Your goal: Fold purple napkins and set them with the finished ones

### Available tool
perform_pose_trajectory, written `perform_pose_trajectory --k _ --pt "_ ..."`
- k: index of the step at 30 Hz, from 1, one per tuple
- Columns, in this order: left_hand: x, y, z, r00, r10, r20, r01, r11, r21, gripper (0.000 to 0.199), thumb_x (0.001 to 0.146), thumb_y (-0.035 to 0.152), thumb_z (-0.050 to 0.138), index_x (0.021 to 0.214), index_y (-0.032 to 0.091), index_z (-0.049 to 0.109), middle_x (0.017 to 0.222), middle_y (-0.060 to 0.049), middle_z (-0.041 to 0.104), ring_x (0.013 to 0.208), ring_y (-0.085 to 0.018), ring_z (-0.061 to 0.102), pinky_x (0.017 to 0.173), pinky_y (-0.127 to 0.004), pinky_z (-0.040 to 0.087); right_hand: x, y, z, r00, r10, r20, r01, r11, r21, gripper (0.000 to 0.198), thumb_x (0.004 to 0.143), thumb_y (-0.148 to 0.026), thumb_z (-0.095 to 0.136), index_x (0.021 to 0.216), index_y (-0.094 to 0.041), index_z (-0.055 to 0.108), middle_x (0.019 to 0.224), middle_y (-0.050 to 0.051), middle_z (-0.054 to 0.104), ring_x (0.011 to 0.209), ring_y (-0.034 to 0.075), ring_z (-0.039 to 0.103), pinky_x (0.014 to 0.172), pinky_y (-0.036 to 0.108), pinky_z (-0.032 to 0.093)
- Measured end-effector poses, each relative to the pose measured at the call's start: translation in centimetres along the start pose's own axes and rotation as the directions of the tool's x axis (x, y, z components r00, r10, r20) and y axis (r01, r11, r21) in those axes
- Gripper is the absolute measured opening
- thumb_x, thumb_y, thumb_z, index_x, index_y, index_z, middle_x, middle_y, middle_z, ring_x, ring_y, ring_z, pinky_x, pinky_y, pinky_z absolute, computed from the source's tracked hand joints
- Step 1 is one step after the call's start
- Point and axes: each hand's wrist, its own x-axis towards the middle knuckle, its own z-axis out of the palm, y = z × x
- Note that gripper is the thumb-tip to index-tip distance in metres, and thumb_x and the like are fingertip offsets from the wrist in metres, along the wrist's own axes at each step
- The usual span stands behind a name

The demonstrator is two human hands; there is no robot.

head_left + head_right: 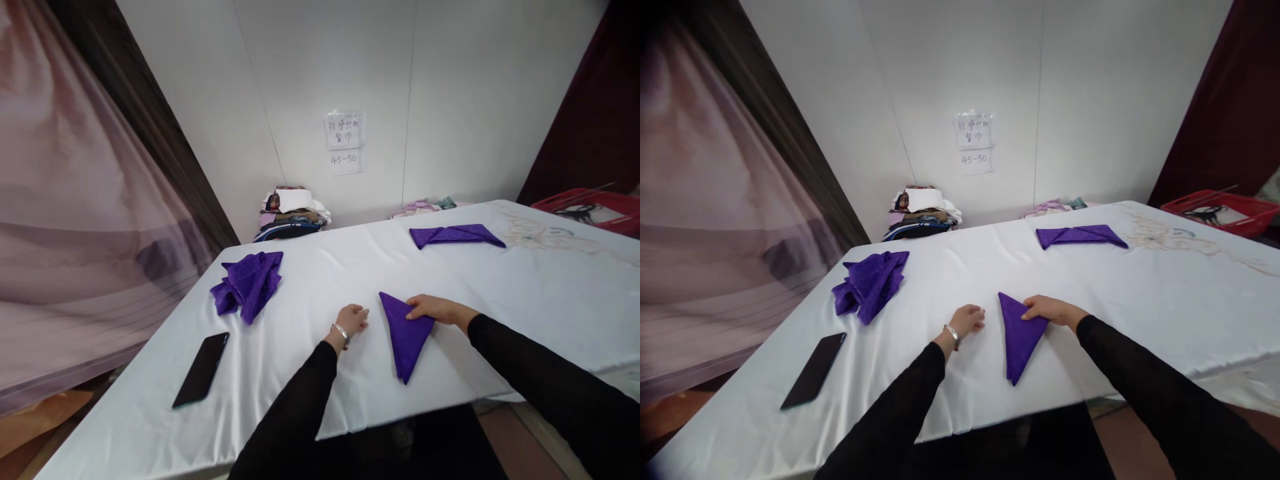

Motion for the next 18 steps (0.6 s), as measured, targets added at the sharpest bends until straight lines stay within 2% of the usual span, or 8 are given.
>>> perform_pose_trajectory --k 3,7,10,13,15,18 --pt "-0.8 -0.1 2.7 0.993 -0.041 0.108 0.057 0.987 -0.150 0.053 0.078 0.043 0.057 0.117 0.009 0.047 0.097 -0.013 0.065 0.068 -0.014 0.065 0.062 -0.026 0.053 -0.8 0.7 0.5 0.997 -0.038 -0.069 0.046 0.991 0.124 0.026 0.057 -0.025 0.073 0.077 -0.016 0.061 0.072 0.001 0.067 0.062 0.014 0.060 0.061 0.025 0.045" --pt "-1.3 0.1 4.8 0.982 -0.044 0.185 0.091 0.962 -0.257 0.071 0.066 0.042 0.069 0.121 0.007 0.044 0.089 -0.012 0.066 0.066 -0.016 0.064 0.057 -0.029 0.053 -1.3 1.2 1.4 0.984 -0.107 -0.141 0.141 0.957 0.254 0.026 0.060 -0.025 0.072 0.081 -0.016 0.059 0.072 0.001 0.066 0.061 0.013 0.060 0.061 0.025 0.046" --pt "-1.5 -0.2 5.8 0.979 0.008 0.202 0.057 0.949 -0.310 0.062 0.061 0.033 0.073 0.113 0.009 0.051 0.074 -0.005 0.066 0.063 -0.016 0.062 0.057 -0.028 0.051 -1.6 1.5 1.6 0.974 -0.132 -0.185 0.186 0.930 0.316 0.026 0.062 -0.024 0.072 0.083 -0.017 0.059 0.076 0.002 0.067 0.063 0.014 0.062 0.064 0.027 0.048" --pt "-1.5 -0.2 6.6 0.975 0.100 0.197 -0.023 0.933 -0.360 0.044 0.061 0.027 0.072 0.100 0.013 0.058 0.067 0.001 0.063 0.062 -0.013 0.060 0.064 -0.027 0.050 -2.5 1.4 1.5 0.978 -0.140 -0.154 0.189 0.908 0.373 0.030 0.063 -0.024 0.071 0.090 -0.017 0.060 0.083 0.004 0.068 0.071 0.017 0.064 0.072 0.031 0.049" --pt "-1.2 0.2 6.9 0.960 0.173 0.220 -0.076 0.918 -0.388 0.039 0.061 0.025 0.071 0.096 0.014 0.059 0.065 0.002 0.061 0.062 -0.011 0.058 0.067 -0.026 0.048 -3.2 1.2 1.3 0.983 -0.151 -0.102 0.180 0.897 0.404 0.033 0.065 -0.025 0.070 0.095 -0.017 0.060 0.088 0.006 0.069 0.077 0.018 0.065 0.078 0.033 0.049" --pt "-0.2 1.2 7.2 0.920 0.265 0.287 -0.139 0.908 -0.395 0.038 0.059 0.023 0.071 0.095 0.015 0.060 0.057 0.006 0.054 0.055 -0.009 0.053 0.062 -0.024 0.045 -4.0 1.2 0.9 0.983 -0.167 -0.079 0.185 0.878 0.441 0.038 0.065 -0.023 0.069 0.101 -0.017 0.059 0.091 0.006 0.069 0.080 0.019 0.065 0.081 0.035 0.048"
